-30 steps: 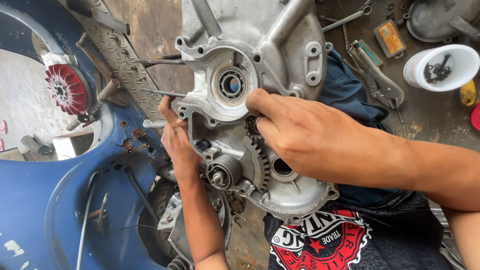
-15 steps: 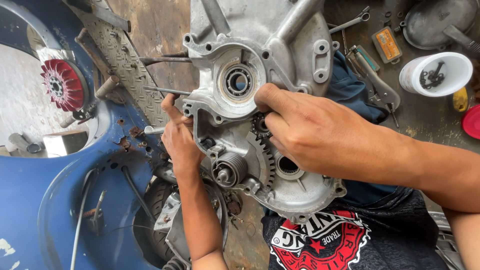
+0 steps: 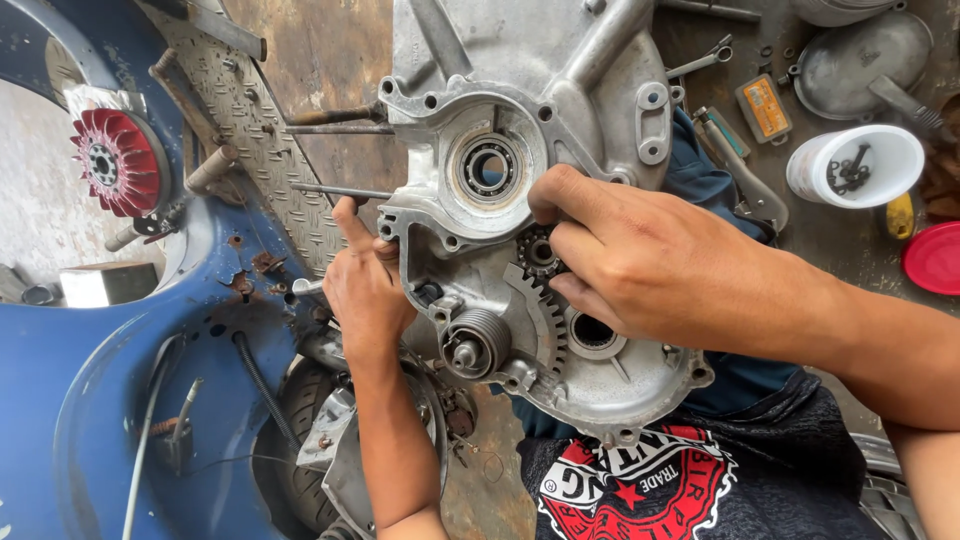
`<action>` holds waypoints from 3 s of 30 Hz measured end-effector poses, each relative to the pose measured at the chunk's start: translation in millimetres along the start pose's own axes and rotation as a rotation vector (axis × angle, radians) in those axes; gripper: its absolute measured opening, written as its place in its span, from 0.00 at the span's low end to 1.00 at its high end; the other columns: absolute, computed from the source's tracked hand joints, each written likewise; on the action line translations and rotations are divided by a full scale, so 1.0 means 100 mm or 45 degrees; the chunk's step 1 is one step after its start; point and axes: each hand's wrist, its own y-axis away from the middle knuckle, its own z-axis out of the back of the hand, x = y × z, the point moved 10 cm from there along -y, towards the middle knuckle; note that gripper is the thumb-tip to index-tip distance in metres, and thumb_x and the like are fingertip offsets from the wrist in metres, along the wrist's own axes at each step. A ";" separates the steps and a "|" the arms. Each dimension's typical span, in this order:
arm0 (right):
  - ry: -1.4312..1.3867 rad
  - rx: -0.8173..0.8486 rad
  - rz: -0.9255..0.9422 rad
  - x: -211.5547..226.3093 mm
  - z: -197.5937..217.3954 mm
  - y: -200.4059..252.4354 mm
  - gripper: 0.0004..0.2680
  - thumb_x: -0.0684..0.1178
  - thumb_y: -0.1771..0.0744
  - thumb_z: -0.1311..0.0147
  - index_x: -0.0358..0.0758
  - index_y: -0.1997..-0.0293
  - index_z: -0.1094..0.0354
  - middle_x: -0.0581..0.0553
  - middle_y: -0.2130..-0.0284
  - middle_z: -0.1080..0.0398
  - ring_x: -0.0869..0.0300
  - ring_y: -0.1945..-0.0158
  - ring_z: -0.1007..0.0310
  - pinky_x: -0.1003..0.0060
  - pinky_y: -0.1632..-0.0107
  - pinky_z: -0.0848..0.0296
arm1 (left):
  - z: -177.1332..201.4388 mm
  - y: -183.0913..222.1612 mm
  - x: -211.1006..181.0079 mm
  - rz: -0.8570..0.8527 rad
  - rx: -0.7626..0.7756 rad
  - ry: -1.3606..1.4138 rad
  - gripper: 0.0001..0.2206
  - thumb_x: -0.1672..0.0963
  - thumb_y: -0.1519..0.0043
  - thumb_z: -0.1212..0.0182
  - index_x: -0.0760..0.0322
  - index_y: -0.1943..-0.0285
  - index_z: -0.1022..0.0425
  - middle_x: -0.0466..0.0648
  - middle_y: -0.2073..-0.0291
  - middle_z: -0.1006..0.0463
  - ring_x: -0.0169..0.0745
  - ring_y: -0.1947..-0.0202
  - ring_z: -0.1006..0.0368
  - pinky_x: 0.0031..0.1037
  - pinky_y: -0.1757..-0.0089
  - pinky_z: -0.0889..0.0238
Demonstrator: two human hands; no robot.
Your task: Assembling internal gears and components into a motorcycle engine crankcase.
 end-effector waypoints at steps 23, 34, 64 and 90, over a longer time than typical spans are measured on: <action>0.038 0.047 0.015 0.06 -0.02 0.00 0.08 0.41 0.39 0.39 0.31 0.65 0.36 0.37 0.48 0.36 0.51 0.65 0.30 0.59 0.62 0.28 | 0.10 0.13 -0.02 0.070 -0.133 0.142 0.27 0.46 0.31 0.63 0.65 0.30 0.55 0.47 0.78 0.19 0.58 0.79 0.23 0.43 0.72 0.36; 0.054 0.062 -0.012 0.12 -0.05 -0.02 0.09 0.39 0.41 0.38 0.30 0.64 0.34 0.37 0.52 0.34 0.53 0.63 0.29 0.62 0.61 0.28 | 0.12 0.18 0.03 0.075 -0.204 0.181 0.26 0.51 0.32 0.48 0.63 0.29 0.54 0.47 0.75 0.18 0.57 0.79 0.23 0.41 0.73 0.37; 0.073 0.028 -0.039 0.21 -0.03 -0.01 0.08 0.37 0.41 0.37 0.30 0.67 0.36 0.39 0.52 0.33 0.54 0.64 0.31 0.63 0.62 0.30 | 0.12 0.21 -0.05 -0.254 -0.300 0.555 0.30 0.45 0.27 0.62 0.75 0.28 0.53 0.55 0.52 0.19 0.57 0.49 0.26 0.45 0.41 0.44; 0.219 0.137 -0.034 0.22 -0.08 -0.07 0.09 0.42 0.40 0.40 0.32 0.61 0.36 0.37 0.52 0.35 0.49 0.67 0.32 0.57 0.65 0.29 | 1.27 0.80 -1.20 -1.149 -0.090 0.695 0.16 0.53 0.36 0.39 0.60 0.42 0.20 0.45 0.43 0.21 0.44 0.51 0.30 0.38 0.46 0.42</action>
